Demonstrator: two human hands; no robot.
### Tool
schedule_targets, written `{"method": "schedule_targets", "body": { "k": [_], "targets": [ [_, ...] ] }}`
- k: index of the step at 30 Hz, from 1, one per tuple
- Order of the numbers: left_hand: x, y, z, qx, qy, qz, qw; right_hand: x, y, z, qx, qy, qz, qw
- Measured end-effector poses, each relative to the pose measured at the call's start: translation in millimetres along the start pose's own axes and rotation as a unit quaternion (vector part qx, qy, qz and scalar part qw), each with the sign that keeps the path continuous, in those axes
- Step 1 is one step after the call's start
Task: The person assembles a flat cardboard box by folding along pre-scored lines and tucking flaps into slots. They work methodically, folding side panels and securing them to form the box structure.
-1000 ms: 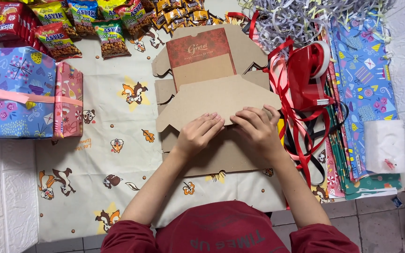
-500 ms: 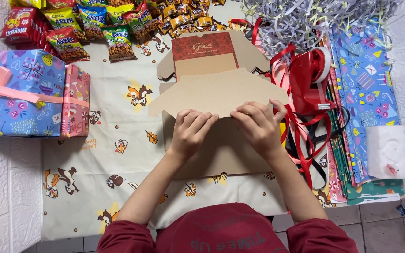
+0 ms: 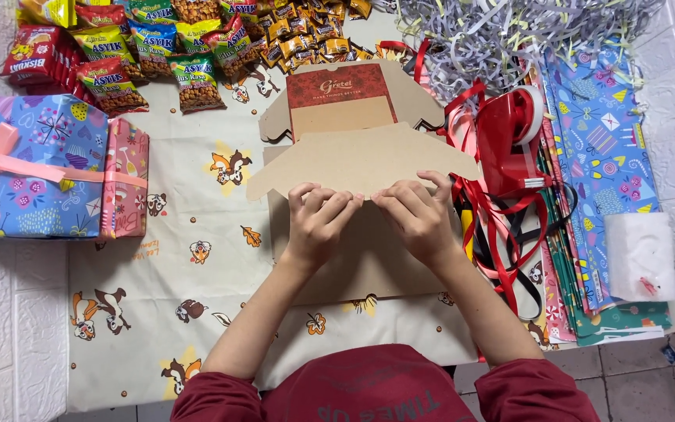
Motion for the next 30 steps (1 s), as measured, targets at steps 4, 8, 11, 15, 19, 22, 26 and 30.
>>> {"method": "schedule_targets", "body": {
  "k": [4,8,11,15,19,22,26,30],
  "targets": [
    [1.7,3.3,1.1,0.011,0.001,0.009,1.0,-4.1,3.6,-1.9,0.042,0.012,-0.002,0.999],
    [2.5,5.4,3.3,0.016,-0.008,0.012,1.0,-12.3,7.3,7.0,-0.007,0.022,-0.051,0.998],
    [2.8,7.8,4.9,0.016,-0.014,0.012,1.0,-11.4,5.0,4.5,-0.036,0.031,-0.073,0.996],
    [4.9,7.5,1.1,0.019,-0.019,0.01,1.0,-13.2,1.2,-5.0,-0.059,0.034,-0.078,0.995],
    [15.4,-5.4,-5.1,0.045,-0.047,0.002,0.998,-24.1,-1.2,-2.5,-0.069,0.047,-0.07,0.994],
    [21.8,-10.2,-3.0,0.035,-0.052,-0.001,0.998,-25.9,-2.2,-0.4,-0.06,0.042,-0.061,0.995],
    [22.1,-14.8,-7.8,0.022,-0.054,-0.006,0.998,-17.3,0.6,-9.9,-0.016,0.035,0.002,0.999],
    [20.3,-16.7,-13.4,0.02,-0.047,-0.022,0.998,0.1,1.4,-21.9,-0.008,0.017,0.015,1.0]
  ]
}}
Point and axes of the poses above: each hand's wrist, its own z-axis away from the middle knuckle, its own y-axis out of the palm, x = y × z, the point moved 4 cm from there along -z, towards the middle knuckle, and after that the axes turned 1 degree about y, right-handed, at the moved point
